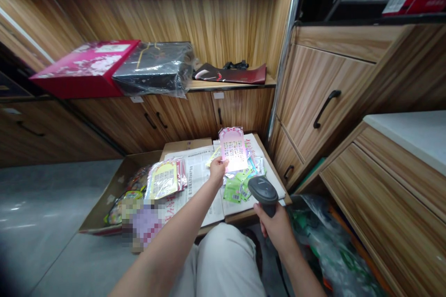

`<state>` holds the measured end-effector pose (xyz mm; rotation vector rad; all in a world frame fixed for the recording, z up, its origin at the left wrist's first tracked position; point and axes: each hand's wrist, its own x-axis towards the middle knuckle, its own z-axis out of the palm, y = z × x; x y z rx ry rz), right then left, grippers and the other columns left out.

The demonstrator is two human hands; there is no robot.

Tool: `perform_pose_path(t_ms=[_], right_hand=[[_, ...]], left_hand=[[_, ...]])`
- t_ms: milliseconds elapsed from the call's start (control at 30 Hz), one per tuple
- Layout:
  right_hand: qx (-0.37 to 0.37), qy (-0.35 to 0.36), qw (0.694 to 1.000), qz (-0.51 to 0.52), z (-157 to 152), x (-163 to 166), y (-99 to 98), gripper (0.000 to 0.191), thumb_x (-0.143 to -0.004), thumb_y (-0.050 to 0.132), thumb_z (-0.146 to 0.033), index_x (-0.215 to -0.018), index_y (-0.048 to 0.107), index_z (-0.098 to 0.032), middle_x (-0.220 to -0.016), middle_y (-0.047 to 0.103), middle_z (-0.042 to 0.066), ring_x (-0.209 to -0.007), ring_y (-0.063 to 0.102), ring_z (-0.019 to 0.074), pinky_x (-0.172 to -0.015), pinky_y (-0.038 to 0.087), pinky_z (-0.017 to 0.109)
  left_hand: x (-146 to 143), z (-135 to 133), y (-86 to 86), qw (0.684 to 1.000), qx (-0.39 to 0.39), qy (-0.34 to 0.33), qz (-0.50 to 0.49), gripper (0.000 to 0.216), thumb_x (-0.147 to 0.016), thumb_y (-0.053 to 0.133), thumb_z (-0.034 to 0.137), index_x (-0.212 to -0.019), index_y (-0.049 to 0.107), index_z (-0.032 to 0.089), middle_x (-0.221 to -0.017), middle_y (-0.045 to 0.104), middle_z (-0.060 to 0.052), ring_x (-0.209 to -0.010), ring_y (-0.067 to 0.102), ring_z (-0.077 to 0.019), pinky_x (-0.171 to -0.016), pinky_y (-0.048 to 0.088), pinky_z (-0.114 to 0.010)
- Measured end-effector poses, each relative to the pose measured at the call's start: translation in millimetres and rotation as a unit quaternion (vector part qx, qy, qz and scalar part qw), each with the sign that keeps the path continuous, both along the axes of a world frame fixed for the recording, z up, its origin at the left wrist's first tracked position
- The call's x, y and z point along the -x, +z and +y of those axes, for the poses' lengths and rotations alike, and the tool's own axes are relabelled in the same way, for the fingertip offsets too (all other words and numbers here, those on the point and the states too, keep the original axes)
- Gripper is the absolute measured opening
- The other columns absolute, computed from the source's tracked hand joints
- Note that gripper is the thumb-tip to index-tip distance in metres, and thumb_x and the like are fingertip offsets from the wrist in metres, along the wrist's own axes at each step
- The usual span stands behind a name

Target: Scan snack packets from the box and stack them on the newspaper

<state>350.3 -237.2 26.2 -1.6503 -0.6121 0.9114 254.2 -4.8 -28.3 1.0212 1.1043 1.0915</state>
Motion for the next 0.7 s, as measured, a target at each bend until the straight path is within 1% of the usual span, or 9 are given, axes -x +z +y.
perform_pose_path(t_ms=[100,200,467,567,700], right_hand=[[-0.009,-0.021,1.000,0.002,1,1,-2.5,0.039,-0.070,0.074,-0.055,-0.073,0.058,-0.020,-0.038,0.049,-0.008,-0.029,0.042,0.0106,-0.031,0.034,0.022],[-0.013,-0.027,0.999,0.010,3,3,-3.4,0.038,-0.069,0.075,-0.054,-0.072,0.059,-0.020,-0.038,0.049,-0.007,-0.029,0.042,0.0104,-0.030,0.034,0.022],[-0.016,-0.039,0.999,0.023,10,5,-0.5,0.040,-0.066,0.077,-0.055,-0.073,0.061,-0.019,-0.038,0.049,-0.007,-0.030,0.041,0.0106,-0.030,0.034,0.022],[-0.023,-0.054,0.998,0.027,10,3,1.9,0.042,-0.065,0.078,-0.056,-0.076,0.061,-0.018,-0.041,0.050,-0.007,-0.032,0.043,0.0104,-0.030,0.035,0.021],[-0.036,-0.074,0.996,0.028,4,-10,3.0,0.047,-0.063,0.080,-0.057,-0.078,0.059,-0.018,-0.045,0.052,-0.007,-0.034,0.045,0.0104,-0.031,0.036,0.021]], left_hand=[[0,-2,2.0,1.000,0.004,-0.005,0.002,0.015,-0.061,0.065,0.017,-0.076,0.065,0.013,-0.071,0.066,-0.003,-0.062,0.059,-0.0143,-0.057,0.044,-0.024],[0,-3,4.7,1.000,0.009,-0.004,-0.001,0.016,-0.060,0.066,0.016,-0.075,0.066,0.013,-0.070,0.066,-0.003,-0.062,0.060,-0.0146,-0.058,0.045,-0.025],[-2,-6,6.3,0.997,0.034,-0.030,-0.067,0.024,-0.057,0.073,0.021,-0.080,0.068,0.014,-0.075,0.071,-0.005,-0.070,0.067,-0.0201,-0.069,0.054,-0.034],[-1,-3,5.9,0.997,0.030,-0.014,-0.074,0.026,-0.057,0.072,0.021,-0.082,0.068,0.014,-0.077,0.072,-0.005,-0.070,0.067,-0.0198,-0.069,0.054,-0.033],[5,8,5.1,0.998,0.028,0.036,-0.047,0.029,-0.059,0.069,0.019,-0.088,0.066,0.015,-0.079,0.071,-0.004,-0.072,0.067,-0.0186,-0.069,0.055,-0.031]])
